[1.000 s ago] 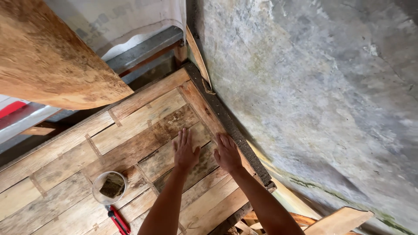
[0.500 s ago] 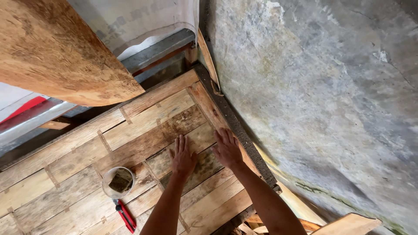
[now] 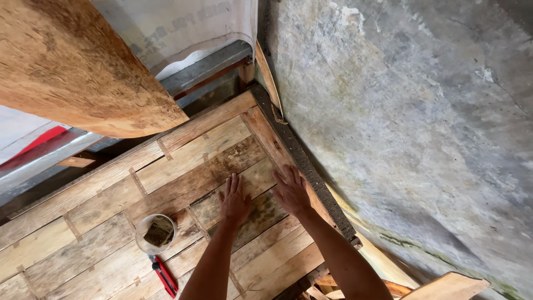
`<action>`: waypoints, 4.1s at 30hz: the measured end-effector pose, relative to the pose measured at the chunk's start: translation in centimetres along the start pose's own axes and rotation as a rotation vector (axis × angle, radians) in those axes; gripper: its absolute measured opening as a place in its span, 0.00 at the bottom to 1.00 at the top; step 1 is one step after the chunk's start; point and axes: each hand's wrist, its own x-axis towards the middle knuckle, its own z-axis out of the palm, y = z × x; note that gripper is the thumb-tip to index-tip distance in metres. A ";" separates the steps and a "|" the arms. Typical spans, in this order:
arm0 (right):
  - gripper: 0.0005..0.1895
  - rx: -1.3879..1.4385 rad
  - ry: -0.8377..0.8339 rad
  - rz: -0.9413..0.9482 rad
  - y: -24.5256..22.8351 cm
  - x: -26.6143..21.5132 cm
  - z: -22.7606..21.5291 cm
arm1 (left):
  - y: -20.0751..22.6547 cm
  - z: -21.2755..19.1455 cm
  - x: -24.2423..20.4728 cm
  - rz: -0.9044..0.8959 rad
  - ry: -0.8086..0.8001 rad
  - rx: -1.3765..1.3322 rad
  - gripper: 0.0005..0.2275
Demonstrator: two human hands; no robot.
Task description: The recorder is measuring and fitting wooden or bamboo slats onto a floor frame.
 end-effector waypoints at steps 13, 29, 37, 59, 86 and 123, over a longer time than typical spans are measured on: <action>0.36 0.032 -0.098 0.129 -0.9 1.5 -1.7 | -0.4 -0.6 0.1 -0.005 -0.020 -0.057 0.34; 0.34 0.046 -0.043 -0.070 2.7 -0.4 2.1 | -4.9 4.4 -5.2 0.118 0.072 -0.151 0.28; 0.31 0.141 -0.111 0.025 2.0 -2.5 1.3 | -6.6 4.2 -12.5 0.131 0.153 -0.152 0.27; 0.15 0.584 -0.098 -0.035 -4.9 -14.7 5.0 | -12.3 3.8 -25.2 -0.353 0.494 -0.458 0.18; 0.14 0.561 -0.224 -0.162 -11.6 -15.8 7.2 | -27.8 10.8 -36.0 -1.126 0.524 -0.257 0.18; 0.08 0.612 -0.336 -0.461 -20.7 -15.3 3.6 | -11.2 0.1 -30.3 -0.260 0.087 -0.232 0.11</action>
